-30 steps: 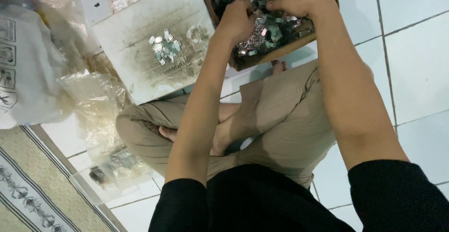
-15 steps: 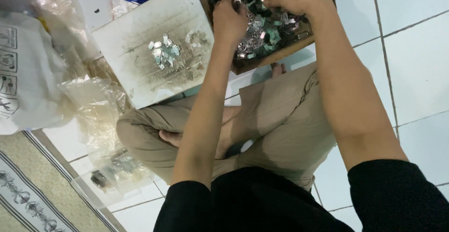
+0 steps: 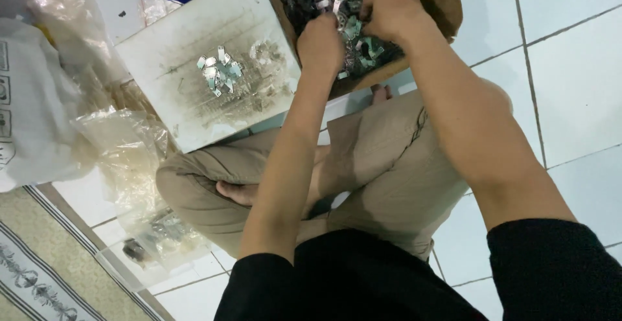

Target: The person sits on the floor and sorts small metal hardware pieces from a cardboard box into a white tray. They pick up individual items, inspect them, and place them into the tray, occasionally adjusting the pile in the box.

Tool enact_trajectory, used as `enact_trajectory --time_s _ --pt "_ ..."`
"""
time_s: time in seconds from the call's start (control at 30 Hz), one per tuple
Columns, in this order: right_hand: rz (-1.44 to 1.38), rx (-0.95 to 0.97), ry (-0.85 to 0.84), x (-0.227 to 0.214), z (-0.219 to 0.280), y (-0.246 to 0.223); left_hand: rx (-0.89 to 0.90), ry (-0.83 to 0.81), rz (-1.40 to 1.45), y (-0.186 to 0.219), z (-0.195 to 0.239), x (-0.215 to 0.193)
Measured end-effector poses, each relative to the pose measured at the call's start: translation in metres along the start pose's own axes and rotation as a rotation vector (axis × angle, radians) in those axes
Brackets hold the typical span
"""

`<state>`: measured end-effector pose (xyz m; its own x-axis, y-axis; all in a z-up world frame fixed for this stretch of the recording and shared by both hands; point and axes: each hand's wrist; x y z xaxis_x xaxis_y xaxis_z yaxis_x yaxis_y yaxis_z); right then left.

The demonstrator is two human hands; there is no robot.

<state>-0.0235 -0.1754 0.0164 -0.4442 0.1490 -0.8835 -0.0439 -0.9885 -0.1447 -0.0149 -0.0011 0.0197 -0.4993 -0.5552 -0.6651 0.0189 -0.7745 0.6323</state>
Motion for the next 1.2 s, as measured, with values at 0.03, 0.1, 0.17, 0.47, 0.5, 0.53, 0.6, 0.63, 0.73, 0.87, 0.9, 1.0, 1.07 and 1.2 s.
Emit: enact_trajectory --time_s 0.03,0.1,0.17,0.47,0.5,0.53,0.6,0.63,0.73,0.87,0.9,1.0,1.07,1.2 --pt "0.001 -0.003 0.010 -0.001 0.000 -0.004 0.005 0.009 -0.002 -0.004 -0.003 0.005" --pt "0.001 -0.099 0.020 0.001 0.003 -0.013 -0.014 -0.053 -0.183 -0.014 -0.005 0.017" --pt "0.120 -0.103 0.009 0.010 -0.002 -0.021 0.006 -0.008 -0.214 -0.020 -0.008 0.024" --pt "0.240 -0.177 0.098 0.033 -0.005 -0.023 0.044 0.066 -0.349 -0.038 -0.019 0.045" --pt "0.253 -0.199 0.120 0.034 -0.005 -0.022 0.056 0.087 -0.320 -0.040 -0.020 0.047" --pt "0.254 -0.200 0.126 0.033 -0.006 -0.025 0.057 0.093 -0.321 -0.040 -0.020 0.042" --pt "0.232 -0.216 0.024 0.033 -0.004 -0.027 0.062 0.053 -0.241 -0.038 -0.017 0.038" --pt "0.230 -0.212 0.021 0.036 -0.006 -0.025 0.063 0.048 -0.241 -0.034 -0.014 0.033" --pt "0.360 -0.188 -0.041 0.028 -0.008 -0.016 0.070 0.122 -0.073 -0.023 -0.008 0.017" --pt "0.041 0.066 -0.130 -0.011 0.006 0.016 0.050 0.205 0.099 -0.018 -0.010 0.015" --pt "-0.187 0.076 -0.113 -0.016 0.011 0.027 0.053 0.227 0.097 -0.019 -0.011 0.019" --pt "-0.305 0.083 -0.144 -0.048 0.025 0.014 0.038 0.202 0.460 -0.006 -0.002 0.005" --pt "-0.413 0.033 -0.127 -0.061 0.030 -0.003 -0.207 0.154 0.865 0.005 -0.008 0.000" --pt "-0.565 -0.022 -0.138 -0.069 0.029 -0.032 -0.554 -0.077 1.558 -0.001 -0.011 -0.004"
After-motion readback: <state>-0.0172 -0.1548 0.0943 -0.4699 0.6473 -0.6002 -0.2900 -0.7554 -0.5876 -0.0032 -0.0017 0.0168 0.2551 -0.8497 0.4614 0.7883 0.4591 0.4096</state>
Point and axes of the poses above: each hand's wrist, its own z-axis away from the middle knuckle, its own x-axis out of the palm, y = z × x, and after that the axes turned 12 degrees about z, right-handed
